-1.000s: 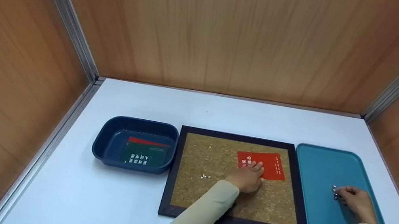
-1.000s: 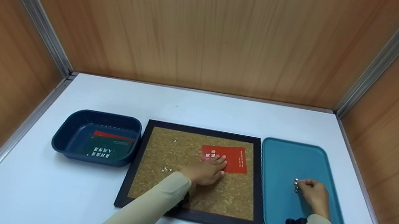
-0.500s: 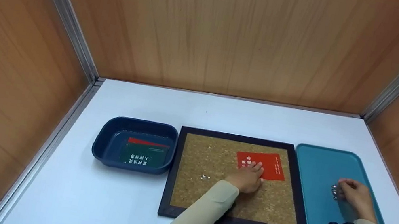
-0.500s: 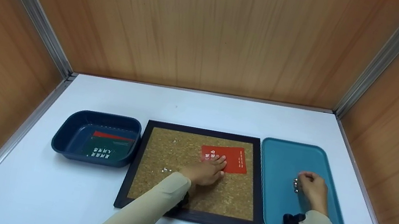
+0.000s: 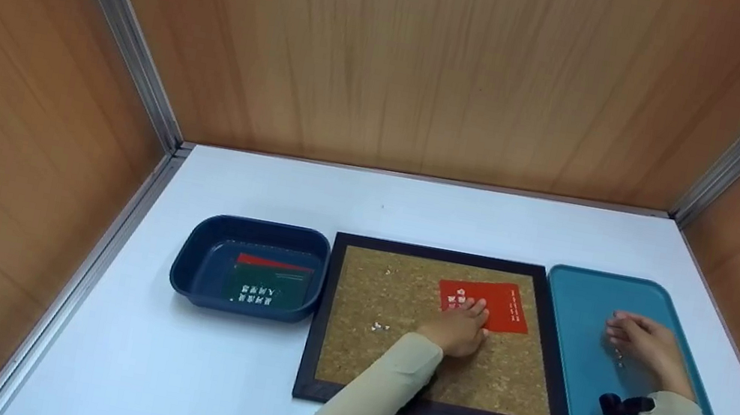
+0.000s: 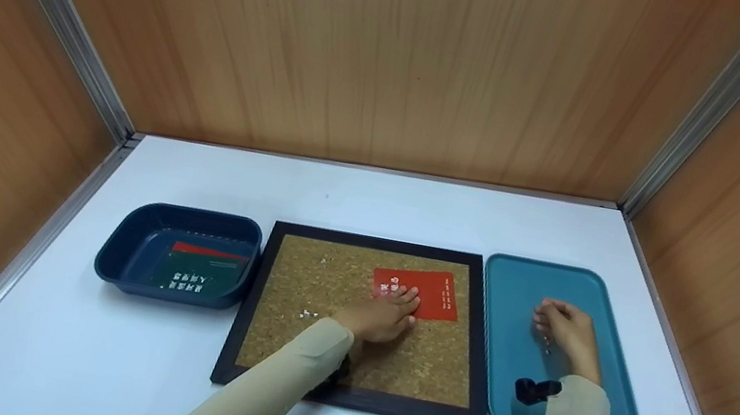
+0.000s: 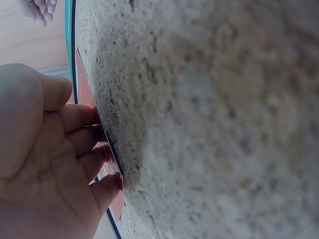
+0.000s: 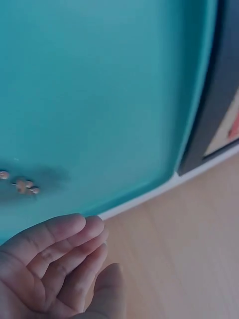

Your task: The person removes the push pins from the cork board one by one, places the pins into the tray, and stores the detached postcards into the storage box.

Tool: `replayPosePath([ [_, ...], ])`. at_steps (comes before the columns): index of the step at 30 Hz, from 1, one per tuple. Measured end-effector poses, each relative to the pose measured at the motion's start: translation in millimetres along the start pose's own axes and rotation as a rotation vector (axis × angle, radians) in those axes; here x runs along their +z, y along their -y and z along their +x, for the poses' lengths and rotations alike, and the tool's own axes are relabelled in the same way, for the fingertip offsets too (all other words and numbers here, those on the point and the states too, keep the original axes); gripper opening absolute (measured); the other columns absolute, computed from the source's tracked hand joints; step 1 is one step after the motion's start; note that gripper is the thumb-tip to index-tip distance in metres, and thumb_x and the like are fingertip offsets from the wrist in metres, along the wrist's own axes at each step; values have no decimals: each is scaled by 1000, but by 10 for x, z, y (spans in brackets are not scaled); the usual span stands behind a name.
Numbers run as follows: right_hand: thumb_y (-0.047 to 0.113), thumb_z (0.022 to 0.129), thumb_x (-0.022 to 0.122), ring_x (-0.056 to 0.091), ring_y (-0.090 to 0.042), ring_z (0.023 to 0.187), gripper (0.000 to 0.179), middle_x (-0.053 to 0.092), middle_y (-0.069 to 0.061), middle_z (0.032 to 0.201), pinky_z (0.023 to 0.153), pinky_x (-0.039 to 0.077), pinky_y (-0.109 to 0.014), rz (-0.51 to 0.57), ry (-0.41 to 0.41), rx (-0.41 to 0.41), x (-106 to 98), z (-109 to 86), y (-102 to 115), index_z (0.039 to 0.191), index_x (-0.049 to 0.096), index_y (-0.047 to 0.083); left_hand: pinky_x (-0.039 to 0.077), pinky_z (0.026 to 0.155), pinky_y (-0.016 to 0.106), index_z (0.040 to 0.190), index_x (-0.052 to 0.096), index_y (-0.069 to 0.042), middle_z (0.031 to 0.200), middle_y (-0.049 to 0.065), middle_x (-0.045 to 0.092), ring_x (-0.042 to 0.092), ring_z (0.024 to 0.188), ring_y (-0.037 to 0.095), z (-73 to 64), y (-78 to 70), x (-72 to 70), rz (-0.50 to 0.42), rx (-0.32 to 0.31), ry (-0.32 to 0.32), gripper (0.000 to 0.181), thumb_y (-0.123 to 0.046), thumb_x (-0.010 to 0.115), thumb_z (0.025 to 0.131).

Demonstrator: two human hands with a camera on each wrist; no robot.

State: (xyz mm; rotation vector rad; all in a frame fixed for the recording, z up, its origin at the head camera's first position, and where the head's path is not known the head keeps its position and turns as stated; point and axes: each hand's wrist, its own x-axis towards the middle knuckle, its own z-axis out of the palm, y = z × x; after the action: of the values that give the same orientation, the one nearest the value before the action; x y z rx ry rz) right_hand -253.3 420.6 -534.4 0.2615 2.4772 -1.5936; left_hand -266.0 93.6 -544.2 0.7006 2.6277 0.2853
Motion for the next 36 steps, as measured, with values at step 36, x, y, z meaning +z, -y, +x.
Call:
replayPosePath([
  [36, 33, 102, 47, 64, -4, 102, 65, 46, -25, 141, 93, 53, -25, 213, 231, 50, 568, 331, 357, 146, 27, -9, 20, 120, 25, 153, 26, -20, 161, -7, 16, 13, 149, 11, -11, -5, -14, 0, 15, 3, 49, -34, 26, 106],
])
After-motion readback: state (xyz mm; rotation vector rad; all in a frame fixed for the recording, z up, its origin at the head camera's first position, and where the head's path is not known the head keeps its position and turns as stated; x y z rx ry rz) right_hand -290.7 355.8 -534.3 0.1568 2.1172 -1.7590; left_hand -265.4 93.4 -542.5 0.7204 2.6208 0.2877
